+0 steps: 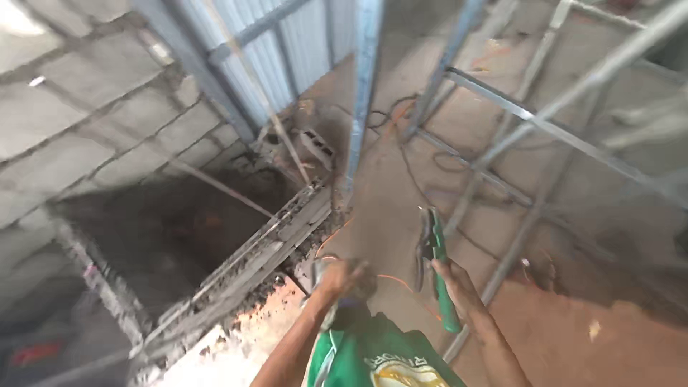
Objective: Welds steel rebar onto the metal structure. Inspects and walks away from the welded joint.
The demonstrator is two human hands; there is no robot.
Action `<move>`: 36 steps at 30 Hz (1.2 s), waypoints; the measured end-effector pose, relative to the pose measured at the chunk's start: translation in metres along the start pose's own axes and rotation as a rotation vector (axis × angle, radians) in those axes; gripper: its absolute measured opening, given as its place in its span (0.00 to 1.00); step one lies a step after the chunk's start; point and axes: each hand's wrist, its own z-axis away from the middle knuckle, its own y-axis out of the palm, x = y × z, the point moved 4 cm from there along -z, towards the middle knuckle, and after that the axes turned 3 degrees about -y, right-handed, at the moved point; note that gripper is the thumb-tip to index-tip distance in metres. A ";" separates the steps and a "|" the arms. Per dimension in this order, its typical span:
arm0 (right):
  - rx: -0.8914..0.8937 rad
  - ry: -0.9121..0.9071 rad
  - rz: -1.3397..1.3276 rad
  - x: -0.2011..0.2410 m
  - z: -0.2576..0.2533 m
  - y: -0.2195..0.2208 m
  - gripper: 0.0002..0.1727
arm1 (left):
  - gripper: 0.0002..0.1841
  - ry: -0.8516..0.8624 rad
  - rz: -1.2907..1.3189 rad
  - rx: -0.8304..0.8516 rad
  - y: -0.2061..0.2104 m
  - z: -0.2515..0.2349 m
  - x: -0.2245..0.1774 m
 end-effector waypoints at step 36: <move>0.944 -0.046 0.900 0.005 -0.114 0.221 0.43 | 0.20 -0.702 0.131 -1.471 0.120 0.414 -0.123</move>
